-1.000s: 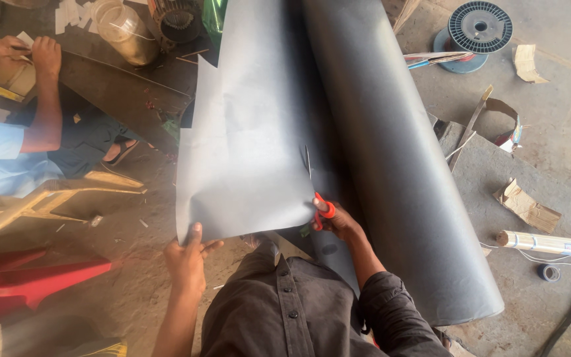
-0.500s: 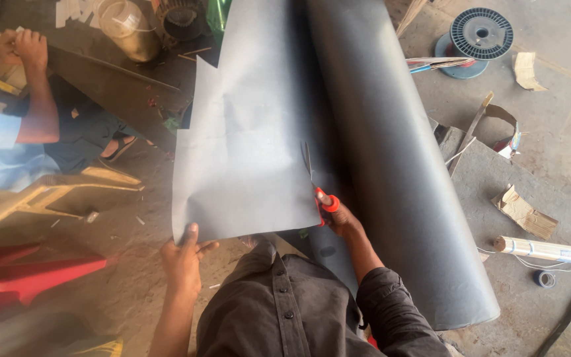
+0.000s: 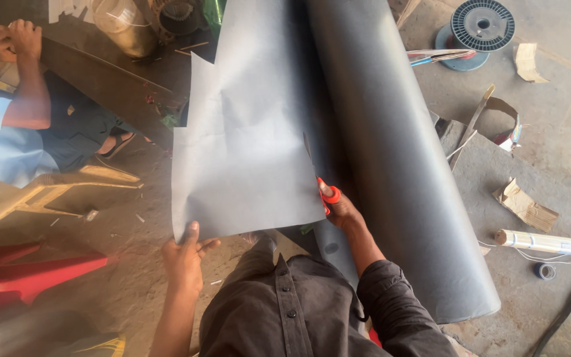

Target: The person inserts white insulating paper into the slots of a motor stator containing copper windings. They then cut a piece of black sheet material with scissors and insert it into the stator as well. The work is performed at a cluttered workbench in a workshop.

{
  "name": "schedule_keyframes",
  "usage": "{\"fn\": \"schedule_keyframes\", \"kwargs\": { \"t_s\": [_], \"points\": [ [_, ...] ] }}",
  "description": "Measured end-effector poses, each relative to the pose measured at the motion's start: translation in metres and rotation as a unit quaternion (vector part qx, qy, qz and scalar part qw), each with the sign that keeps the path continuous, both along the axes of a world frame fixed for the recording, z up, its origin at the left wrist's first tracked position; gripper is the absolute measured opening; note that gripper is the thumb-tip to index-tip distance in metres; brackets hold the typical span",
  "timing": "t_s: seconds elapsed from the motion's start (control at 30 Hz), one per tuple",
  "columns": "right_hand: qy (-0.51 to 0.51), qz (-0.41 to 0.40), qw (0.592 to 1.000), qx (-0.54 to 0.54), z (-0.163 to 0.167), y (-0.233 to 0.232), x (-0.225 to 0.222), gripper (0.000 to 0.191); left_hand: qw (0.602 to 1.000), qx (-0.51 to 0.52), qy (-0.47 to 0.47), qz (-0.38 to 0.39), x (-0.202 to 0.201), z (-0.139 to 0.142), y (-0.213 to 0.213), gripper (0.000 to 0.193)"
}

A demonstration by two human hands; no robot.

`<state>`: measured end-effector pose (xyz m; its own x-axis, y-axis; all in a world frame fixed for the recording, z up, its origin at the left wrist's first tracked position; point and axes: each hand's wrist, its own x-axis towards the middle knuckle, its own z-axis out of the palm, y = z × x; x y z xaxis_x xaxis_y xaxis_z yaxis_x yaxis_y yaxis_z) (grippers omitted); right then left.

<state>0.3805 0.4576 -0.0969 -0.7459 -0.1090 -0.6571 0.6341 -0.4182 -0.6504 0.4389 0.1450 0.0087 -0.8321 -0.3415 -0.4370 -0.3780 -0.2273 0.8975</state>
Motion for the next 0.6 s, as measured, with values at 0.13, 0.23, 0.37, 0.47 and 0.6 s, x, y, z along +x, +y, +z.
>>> {"fn": "schedule_keyframes", "kwargs": {
  "t_s": [0.13, 0.23, 0.37, 0.47, 0.6],
  "points": [
    [0.014, 0.025, 1.000, 0.011, 0.005, -0.002, -0.002, 0.124, 1.000, 0.003, 0.013, -0.003, 0.000, -0.003, -0.002, 0.031],
    [-0.031, 0.029, 0.998, 0.044, 0.016, -0.006, -0.007, 0.132, 1.000, 0.010, -0.004, -0.001, 0.000, -0.002, -0.002, 0.029],
    [-0.035, 0.030, 0.997, 0.064, 0.029, -0.010, -0.013, 0.139, 1.000, 0.011, -0.003, 0.002, 0.000, 0.002, 0.000, 0.027],
    [-0.037, 0.016, 0.997, 0.066, 0.031, -0.012, -0.012, 0.140, 1.000, 0.006, 0.004, -0.002, 0.000, 0.004, 0.002, 0.028],
    [-0.012, 0.033, 0.999, 0.036, 0.031, -0.012, -0.009, 0.127, 1.000, 0.001, -0.001, -0.007, 0.000, 0.002, 0.001, 0.030]
  ]
}}
